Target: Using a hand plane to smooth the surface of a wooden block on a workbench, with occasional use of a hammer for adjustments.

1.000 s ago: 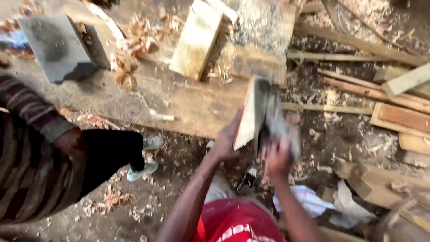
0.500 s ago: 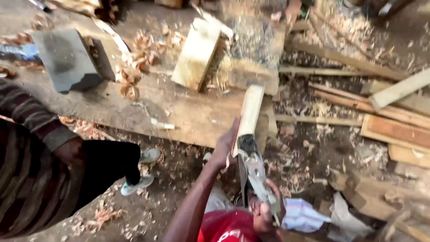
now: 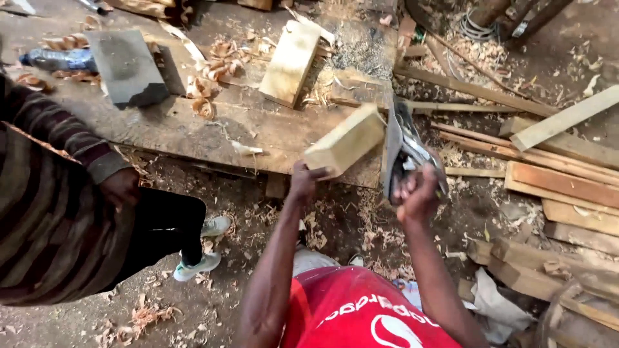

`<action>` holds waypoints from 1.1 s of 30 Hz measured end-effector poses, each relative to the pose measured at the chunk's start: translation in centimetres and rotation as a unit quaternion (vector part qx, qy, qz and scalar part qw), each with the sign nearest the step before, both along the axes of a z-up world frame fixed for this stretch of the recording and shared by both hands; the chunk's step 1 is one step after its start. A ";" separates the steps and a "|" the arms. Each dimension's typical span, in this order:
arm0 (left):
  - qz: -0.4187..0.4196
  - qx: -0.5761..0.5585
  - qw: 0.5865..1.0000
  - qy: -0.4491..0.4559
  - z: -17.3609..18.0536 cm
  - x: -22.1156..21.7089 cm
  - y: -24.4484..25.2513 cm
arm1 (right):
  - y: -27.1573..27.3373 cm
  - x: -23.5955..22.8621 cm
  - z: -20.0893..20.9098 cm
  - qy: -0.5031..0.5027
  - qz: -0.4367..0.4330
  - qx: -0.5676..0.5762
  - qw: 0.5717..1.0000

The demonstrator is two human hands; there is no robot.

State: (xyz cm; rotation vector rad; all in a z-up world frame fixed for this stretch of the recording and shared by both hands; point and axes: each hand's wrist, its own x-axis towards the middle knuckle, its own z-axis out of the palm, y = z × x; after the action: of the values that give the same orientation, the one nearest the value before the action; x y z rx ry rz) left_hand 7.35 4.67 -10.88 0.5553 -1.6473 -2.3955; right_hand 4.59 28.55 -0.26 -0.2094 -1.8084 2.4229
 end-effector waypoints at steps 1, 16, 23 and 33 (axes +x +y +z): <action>0.042 0.127 0.991 -0.026 -0.9 0.3 -1.2 | 1.6 1.1 -0.8 0.002 -0.004 0.002 1.000; -0.137 -0.707 0.691 -0.060 5.2 -9.2 -2.0 | 9.9 17.0 -1.0 -0.156 -0.090 0.111 0.977; -0.243 -0.797 0.544 0.095 4.6 -14.8 0.2 | 9.3 15.6 0.3 -0.180 -0.096 0.079 0.976; -0.342 -0.752 0.562 0.032 7.1 -18.5 1.8 | 6.7 6.5 -5.2 -0.020 0.005 -0.072 0.997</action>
State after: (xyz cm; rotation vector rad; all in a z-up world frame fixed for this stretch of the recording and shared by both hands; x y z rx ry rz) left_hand -11.13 6.42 -3.82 -0.5875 -3.2128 -0.2389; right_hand 11.04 35.22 -5.41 -0.2638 -1.6549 2.5765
